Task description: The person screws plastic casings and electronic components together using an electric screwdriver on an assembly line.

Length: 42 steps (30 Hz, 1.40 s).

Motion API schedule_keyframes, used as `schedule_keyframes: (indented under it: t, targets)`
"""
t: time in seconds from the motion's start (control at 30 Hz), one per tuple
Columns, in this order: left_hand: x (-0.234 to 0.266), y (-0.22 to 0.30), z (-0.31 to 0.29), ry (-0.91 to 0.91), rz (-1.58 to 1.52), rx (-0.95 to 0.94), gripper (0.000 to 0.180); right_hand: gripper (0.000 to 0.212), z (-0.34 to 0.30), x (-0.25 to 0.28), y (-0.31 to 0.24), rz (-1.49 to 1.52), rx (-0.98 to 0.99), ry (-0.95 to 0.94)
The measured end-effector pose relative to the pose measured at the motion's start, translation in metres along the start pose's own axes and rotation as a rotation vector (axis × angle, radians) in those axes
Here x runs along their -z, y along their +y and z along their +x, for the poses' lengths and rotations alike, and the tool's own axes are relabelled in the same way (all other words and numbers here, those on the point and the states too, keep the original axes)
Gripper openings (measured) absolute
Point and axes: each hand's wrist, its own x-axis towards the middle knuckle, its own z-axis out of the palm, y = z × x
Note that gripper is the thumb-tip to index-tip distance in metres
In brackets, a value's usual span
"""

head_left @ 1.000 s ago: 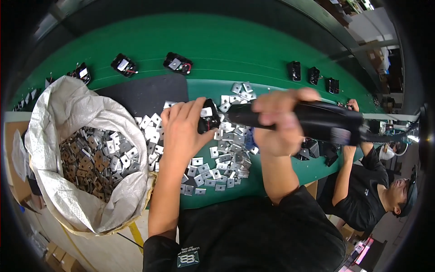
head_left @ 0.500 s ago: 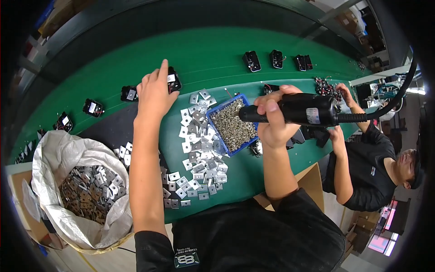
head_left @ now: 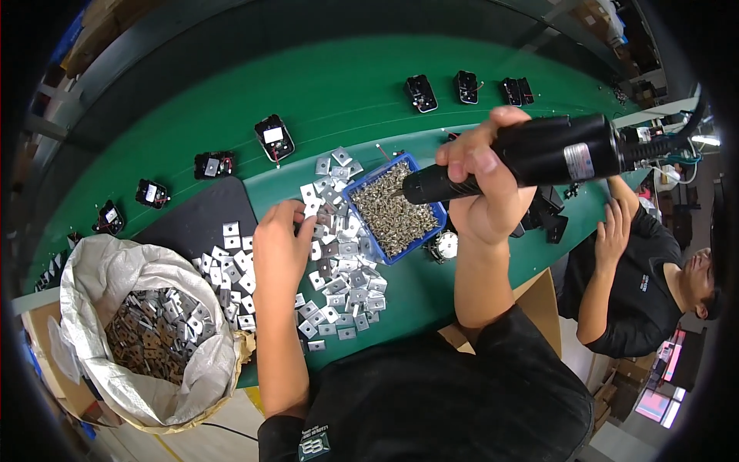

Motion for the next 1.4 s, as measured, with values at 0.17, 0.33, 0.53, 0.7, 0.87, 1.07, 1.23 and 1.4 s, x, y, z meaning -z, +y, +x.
schedule_keyframes:
  t: [0.17,0.33,0.53,0.7,0.87,1.07,1.23,1.4]
  targets:
    - [-0.003,0.003,0.008,-0.004,0.009,0.076,0.030,0.040,0.007,-0.001,-0.003,0.019,-0.056,-0.022]
    - [-0.004,0.004,0.011,-0.007,-0.042,0.054,0.019,0.039,-0.001,-0.002,0.003,-0.148,-0.258,0.013]
    - [-0.009,0.002,0.024,0.037,-0.224,0.137,0.012,0.030,-0.007,-0.009,0.013,0.129,-0.399,-0.037]
    - [-0.011,0.072,0.053,-0.029,-0.788,-0.115,0.015,0.041,-0.003,-0.012,-0.003,-0.145,-0.324,-0.283]
    - [-0.060,0.139,0.124,-0.399,-0.052,-0.685,0.014,0.045,-0.008,-0.005,-0.024,-0.080,-0.297,-0.399]
    - [-0.120,0.176,0.163,-0.747,0.078,-0.830,0.014,0.044,-0.006,0.003,-0.033,-0.042,-0.222,-0.402]
    - [-0.127,0.187,0.160,-0.892,0.189,-0.593,0.014,0.044,-0.004,0.006,-0.034,-0.006,-0.279,-0.430]
    - [-0.084,0.161,0.148,-0.523,-0.006,-0.619,0.011,0.041,-0.001,0.009,-0.025,-0.029,-0.270,-0.376]
